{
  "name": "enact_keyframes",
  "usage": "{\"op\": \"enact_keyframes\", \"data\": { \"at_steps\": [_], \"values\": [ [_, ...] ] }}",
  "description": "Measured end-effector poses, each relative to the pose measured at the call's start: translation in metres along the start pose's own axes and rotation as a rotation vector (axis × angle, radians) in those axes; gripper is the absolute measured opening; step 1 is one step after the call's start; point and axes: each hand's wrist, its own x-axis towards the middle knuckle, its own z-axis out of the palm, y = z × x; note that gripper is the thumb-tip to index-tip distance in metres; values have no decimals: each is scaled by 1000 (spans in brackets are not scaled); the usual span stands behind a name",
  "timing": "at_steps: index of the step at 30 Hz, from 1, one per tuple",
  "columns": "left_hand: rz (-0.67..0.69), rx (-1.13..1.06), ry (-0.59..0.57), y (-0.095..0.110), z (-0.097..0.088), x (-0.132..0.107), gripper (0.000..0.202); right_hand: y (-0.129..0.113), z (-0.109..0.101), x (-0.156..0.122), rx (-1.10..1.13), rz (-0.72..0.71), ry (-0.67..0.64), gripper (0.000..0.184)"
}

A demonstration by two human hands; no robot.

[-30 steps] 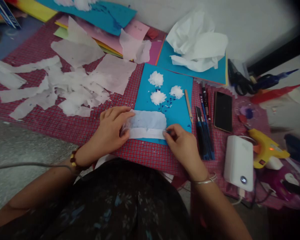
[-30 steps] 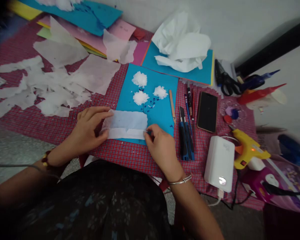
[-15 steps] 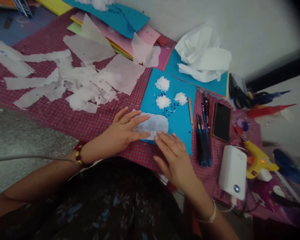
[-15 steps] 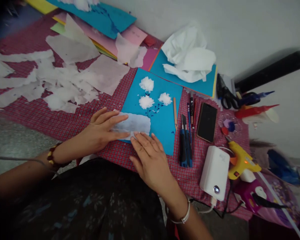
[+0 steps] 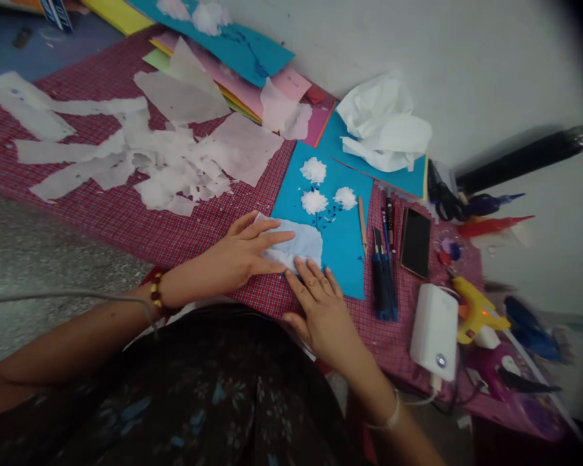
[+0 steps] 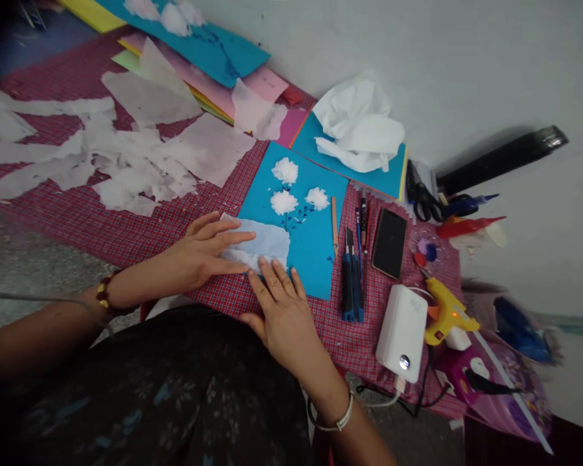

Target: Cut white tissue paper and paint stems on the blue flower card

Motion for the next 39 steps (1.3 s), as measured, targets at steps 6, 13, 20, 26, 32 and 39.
{"op": "enact_keyframes", "data": {
  "at_steps": [6, 13, 20, 26, 32, 39],
  "values": [
    [-39, -84, 23, 1, -16, -1, 32, 1, -1, 0, 3, 16, 12, 61],
    [-122, 85, 93, 15, -31, -25, 16, 7, 3, -9, 67, 91, 86, 55],
    [-147, 221, 57, 14, -20, -25, 20, 7, 4, -9, 114, 116, 140, 51],
    [-103, 287, 39, 8, -23, -25, 17, 8, 3, -9, 122, 129, 149, 48],
    [-74, 159, -20, 10, -30, -29, 14, 9, 3, -12, 176, 154, 209, 46],
    [-135, -41, -81, 22, -58, 25, 27, 57, -26, -50, 81, 418, 530, 34]
  ]
}}
